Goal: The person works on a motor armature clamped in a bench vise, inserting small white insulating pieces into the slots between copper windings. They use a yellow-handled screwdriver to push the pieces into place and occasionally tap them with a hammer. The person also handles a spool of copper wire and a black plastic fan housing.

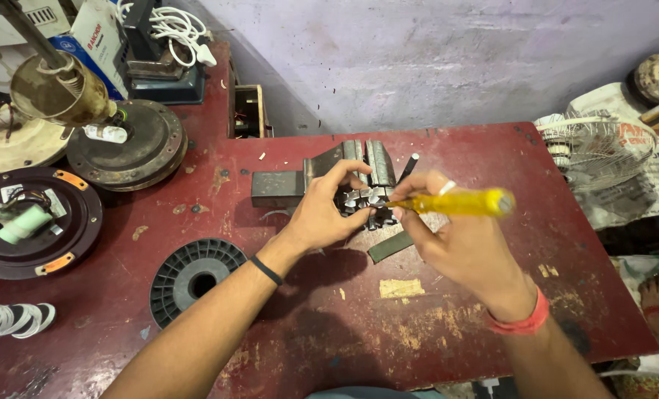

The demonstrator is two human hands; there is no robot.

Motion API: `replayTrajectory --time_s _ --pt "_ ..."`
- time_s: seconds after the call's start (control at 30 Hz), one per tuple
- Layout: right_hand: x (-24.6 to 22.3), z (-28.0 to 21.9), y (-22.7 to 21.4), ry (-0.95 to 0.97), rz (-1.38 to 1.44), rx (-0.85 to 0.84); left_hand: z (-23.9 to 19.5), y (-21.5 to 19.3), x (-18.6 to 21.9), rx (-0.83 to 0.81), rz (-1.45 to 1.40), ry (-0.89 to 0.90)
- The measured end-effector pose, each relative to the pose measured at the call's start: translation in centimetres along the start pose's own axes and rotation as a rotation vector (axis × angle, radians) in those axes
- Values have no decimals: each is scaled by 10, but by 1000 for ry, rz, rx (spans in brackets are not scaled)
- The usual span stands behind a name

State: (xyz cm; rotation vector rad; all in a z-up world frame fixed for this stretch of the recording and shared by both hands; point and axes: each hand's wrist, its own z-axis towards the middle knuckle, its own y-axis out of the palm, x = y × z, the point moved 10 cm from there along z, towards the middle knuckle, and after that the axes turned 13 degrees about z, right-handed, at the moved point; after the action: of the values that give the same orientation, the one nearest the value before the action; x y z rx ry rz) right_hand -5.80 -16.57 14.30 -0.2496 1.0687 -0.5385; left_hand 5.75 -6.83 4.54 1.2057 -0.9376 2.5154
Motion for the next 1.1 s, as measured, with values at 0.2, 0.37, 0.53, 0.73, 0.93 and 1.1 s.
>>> replayTrajectory --time_s 0.2,0.37,0.53,0.73,0.93,1.1 --pt "0 11 13 22 -178 -122 1 -2 1 23 15 40" --pt "13 8 15 162 -198 -147 -1 -2 2 37 27 70" --pt "12 -1 6 111 -187 -99 0 0 0 10 29 16" --pt "7 -43 -19 -129 56 188 -1 -4 6 13 -6 36" --pt "19 -82 -10 -146 -50 351 1 -2 1 12 28 -23" --pt "26 -89 4 -181 28 413 4 -1 -2 -19 83 -45"
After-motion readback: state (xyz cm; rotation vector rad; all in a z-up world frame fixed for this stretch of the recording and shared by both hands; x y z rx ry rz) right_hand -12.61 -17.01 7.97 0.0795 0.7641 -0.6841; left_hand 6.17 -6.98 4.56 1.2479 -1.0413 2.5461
